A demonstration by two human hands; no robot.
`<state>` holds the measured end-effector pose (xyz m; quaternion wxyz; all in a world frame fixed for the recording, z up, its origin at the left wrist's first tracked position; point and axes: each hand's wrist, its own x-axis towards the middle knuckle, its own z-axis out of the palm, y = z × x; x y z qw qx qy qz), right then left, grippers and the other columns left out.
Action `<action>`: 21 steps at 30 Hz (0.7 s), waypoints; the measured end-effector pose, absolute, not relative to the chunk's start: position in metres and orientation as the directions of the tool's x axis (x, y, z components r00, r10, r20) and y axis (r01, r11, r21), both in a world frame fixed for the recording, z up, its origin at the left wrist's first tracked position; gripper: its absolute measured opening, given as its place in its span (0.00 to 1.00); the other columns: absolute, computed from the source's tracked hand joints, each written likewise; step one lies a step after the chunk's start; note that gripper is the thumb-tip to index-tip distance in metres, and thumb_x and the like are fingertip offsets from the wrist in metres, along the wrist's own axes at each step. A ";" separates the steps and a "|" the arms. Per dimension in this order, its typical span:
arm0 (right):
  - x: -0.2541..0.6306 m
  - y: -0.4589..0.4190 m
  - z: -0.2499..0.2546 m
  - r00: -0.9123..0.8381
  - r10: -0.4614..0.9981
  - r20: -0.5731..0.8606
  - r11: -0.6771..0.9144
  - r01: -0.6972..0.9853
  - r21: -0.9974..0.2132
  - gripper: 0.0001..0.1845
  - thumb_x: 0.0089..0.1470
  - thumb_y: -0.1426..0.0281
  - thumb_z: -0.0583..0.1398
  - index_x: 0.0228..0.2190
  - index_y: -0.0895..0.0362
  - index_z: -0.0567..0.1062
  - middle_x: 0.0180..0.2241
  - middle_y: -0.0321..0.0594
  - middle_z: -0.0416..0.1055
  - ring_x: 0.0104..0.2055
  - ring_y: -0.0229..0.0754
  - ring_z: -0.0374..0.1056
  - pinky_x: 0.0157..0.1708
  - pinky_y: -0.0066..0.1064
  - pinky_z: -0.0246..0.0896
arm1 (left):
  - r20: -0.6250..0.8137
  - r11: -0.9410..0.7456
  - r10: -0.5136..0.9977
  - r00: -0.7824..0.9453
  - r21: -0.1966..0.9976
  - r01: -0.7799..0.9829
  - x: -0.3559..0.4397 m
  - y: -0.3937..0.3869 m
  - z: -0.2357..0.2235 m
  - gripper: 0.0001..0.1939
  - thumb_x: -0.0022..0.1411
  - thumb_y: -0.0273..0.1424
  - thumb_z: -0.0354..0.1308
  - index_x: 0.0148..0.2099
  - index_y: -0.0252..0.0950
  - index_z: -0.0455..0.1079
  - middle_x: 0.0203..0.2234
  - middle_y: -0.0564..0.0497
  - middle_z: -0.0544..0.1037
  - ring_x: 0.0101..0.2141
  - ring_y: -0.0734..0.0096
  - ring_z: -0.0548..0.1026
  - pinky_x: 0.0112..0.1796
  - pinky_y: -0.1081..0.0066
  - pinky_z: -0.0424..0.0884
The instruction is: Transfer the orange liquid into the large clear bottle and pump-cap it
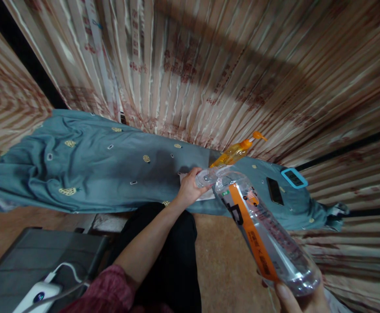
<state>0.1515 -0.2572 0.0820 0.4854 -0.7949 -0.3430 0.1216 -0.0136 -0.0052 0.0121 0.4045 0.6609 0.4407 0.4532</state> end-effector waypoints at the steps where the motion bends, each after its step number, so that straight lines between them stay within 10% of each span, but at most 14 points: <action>1: 0.151 -0.257 0.082 0.732 0.659 0.172 -0.286 0.456 -0.843 0.56 0.34 0.44 0.67 0.58 0.61 0.61 0.45 0.52 0.66 0.47 0.60 0.62 0.54 0.58 0.49 | 0.242 -0.285 0.949 0.204 0.934 0.217 -0.014 -0.005 0.012 0.22 0.47 0.31 0.68 0.44 0.39 0.66 0.39 0.52 0.78 0.40 0.66 0.77 0.43 0.68 0.71; 21: 0.153 -0.258 0.080 0.703 0.669 0.239 -0.258 0.522 -0.813 0.49 0.36 0.44 0.66 0.53 0.59 0.64 0.44 0.50 0.67 0.46 0.57 0.64 0.51 0.51 0.52 | 0.232 -0.278 0.949 0.213 0.935 0.221 -0.014 -0.006 0.012 0.22 0.47 0.33 0.69 0.44 0.39 0.66 0.38 0.53 0.78 0.39 0.65 0.77 0.42 0.69 0.71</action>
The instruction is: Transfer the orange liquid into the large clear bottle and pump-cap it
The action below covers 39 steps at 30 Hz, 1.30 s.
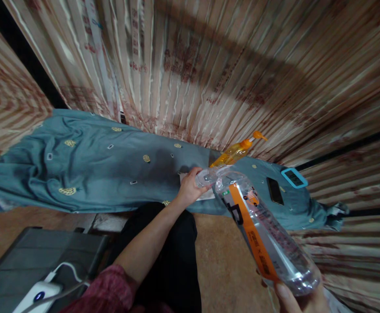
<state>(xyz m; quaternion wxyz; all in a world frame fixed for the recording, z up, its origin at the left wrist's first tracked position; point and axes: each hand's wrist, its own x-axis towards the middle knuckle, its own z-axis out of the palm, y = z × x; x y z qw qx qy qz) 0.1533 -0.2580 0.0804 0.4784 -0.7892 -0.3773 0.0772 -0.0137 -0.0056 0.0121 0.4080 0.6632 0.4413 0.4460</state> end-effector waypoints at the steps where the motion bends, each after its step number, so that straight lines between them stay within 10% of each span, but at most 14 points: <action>1: 0.147 -0.256 0.084 0.705 0.662 0.255 -0.263 0.538 -0.801 0.49 0.37 0.42 0.65 0.53 0.60 0.64 0.44 0.50 0.67 0.45 0.56 0.63 0.52 0.52 0.51 | 0.231 -0.277 0.950 0.212 0.934 0.224 -0.014 -0.006 0.012 0.23 0.47 0.33 0.69 0.44 0.39 0.66 0.38 0.53 0.78 0.39 0.65 0.77 0.42 0.69 0.71; 39: 0.141 -0.254 0.087 0.729 0.651 0.213 -0.277 0.488 -0.828 0.48 0.37 0.44 0.65 0.53 0.60 0.64 0.45 0.51 0.66 0.46 0.57 0.63 0.53 0.51 0.51 | 0.244 -0.286 0.948 0.203 0.934 0.215 -0.013 -0.005 0.013 0.23 0.46 0.32 0.69 0.44 0.38 0.66 0.38 0.52 0.77 0.38 0.65 0.77 0.43 0.67 0.72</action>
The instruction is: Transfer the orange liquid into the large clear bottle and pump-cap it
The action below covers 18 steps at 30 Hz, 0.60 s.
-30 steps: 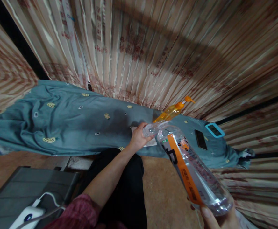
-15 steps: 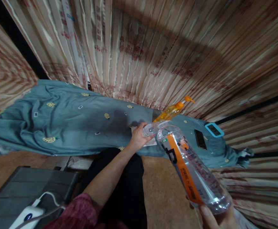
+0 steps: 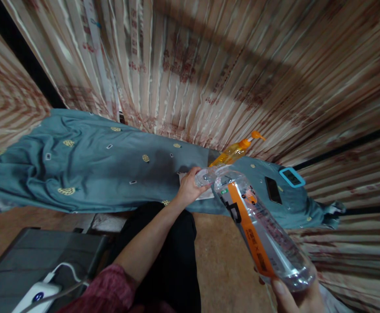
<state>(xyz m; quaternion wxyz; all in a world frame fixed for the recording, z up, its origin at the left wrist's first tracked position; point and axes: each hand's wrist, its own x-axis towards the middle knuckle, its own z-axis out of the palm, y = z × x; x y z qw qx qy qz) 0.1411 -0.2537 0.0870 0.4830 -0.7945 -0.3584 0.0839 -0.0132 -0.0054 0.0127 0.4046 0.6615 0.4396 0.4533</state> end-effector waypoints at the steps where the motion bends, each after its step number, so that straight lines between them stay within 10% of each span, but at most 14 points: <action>1: 0.144 -0.255 0.086 0.728 0.654 0.205 -0.281 0.486 -0.828 0.49 0.36 0.44 0.66 0.53 0.60 0.65 0.44 0.51 0.67 0.46 0.56 0.63 0.52 0.51 0.52 | 0.246 -0.287 0.948 0.201 0.934 0.211 -0.013 -0.006 0.013 0.23 0.46 0.32 0.69 0.44 0.38 0.67 0.37 0.53 0.77 0.38 0.65 0.77 0.42 0.68 0.72; 18: 0.129 -0.250 0.096 0.725 0.655 0.214 -0.265 0.485 -0.833 0.51 0.39 0.43 0.65 0.56 0.62 0.62 0.47 0.52 0.64 0.49 0.58 0.60 0.56 0.57 0.46 | 0.225 -0.272 0.951 0.210 0.935 0.228 -0.013 -0.006 0.014 0.22 0.48 0.34 0.69 0.44 0.39 0.66 0.38 0.53 0.77 0.39 0.65 0.77 0.42 0.68 0.71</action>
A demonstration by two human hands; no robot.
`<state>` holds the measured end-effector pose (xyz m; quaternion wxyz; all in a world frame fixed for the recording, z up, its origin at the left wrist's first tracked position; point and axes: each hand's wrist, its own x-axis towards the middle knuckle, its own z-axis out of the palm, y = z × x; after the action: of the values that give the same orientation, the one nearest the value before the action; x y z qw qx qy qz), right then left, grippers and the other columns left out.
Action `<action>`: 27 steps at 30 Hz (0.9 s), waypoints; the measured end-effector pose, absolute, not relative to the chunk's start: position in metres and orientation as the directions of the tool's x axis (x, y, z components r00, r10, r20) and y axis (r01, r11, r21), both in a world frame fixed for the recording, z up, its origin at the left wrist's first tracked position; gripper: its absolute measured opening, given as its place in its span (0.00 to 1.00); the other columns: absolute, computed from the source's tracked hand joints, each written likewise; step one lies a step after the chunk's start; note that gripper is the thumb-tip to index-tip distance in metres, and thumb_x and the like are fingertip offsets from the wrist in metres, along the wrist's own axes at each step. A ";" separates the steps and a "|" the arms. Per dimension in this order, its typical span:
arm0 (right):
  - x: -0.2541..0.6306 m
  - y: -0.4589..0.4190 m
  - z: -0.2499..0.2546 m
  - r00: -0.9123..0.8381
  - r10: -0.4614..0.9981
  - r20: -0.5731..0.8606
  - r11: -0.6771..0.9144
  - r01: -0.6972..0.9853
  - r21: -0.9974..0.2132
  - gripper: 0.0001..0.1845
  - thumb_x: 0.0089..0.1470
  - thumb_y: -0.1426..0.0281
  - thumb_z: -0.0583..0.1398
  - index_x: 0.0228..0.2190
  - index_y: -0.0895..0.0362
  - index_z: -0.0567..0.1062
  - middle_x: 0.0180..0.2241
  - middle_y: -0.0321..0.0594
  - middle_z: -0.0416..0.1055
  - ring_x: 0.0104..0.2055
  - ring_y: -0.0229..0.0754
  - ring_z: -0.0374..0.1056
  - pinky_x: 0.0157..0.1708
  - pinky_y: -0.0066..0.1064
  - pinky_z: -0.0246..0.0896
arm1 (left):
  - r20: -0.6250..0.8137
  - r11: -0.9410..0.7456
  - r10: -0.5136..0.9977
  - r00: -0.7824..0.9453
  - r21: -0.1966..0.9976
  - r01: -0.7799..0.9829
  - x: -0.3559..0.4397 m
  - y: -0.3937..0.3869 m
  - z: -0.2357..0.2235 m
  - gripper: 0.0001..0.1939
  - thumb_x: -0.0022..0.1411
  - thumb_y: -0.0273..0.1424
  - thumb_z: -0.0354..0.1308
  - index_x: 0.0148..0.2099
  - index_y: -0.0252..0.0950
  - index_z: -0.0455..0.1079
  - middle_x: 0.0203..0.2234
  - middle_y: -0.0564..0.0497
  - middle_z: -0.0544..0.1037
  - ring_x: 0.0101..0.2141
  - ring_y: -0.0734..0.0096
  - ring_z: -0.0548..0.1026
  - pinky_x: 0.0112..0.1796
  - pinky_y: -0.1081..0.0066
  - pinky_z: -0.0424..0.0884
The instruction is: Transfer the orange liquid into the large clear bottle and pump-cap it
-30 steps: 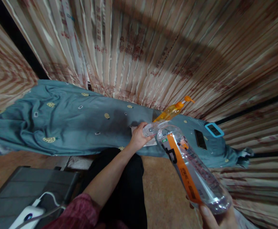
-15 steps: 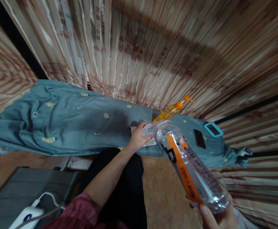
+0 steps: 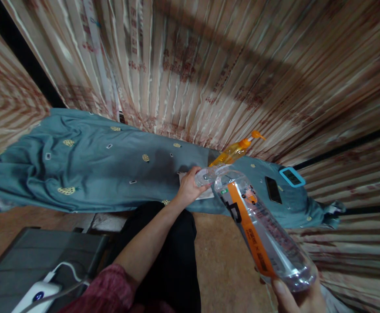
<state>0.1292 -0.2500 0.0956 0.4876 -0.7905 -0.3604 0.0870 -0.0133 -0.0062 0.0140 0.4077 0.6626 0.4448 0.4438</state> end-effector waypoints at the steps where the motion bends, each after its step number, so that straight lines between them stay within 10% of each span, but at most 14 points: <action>1: 0.129 -0.250 0.096 0.725 0.656 0.212 -0.257 0.478 -0.840 0.52 0.38 0.43 0.65 0.57 0.62 0.61 0.47 0.53 0.63 0.49 0.59 0.60 0.56 0.57 0.46 | 0.224 -0.271 0.952 0.210 0.935 0.227 -0.013 -0.006 0.014 0.22 0.48 0.34 0.69 0.44 0.39 0.66 0.38 0.53 0.77 0.39 0.65 0.77 0.42 0.68 0.71; 27: 0.130 -0.250 0.097 0.713 0.660 0.238 -0.294 0.536 -0.791 0.49 0.40 0.42 0.63 0.56 0.61 0.63 0.47 0.52 0.64 0.50 0.59 0.61 0.54 0.54 0.50 | 0.231 -0.275 0.951 0.206 0.935 0.224 -0.013 -0.006 0.013 0.22 0.47 0.33 0.69 0.44 0.38 0.66 0.38 0.53 0.77 0.39 0.65 0.77 0.42 0.68 0.72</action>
<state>0.1300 -0.2503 0.0972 0.4623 -0.8016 -0.3731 0.0667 -0.0129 -0.0057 0.0132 0.4066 0.6617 0.4440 0.4470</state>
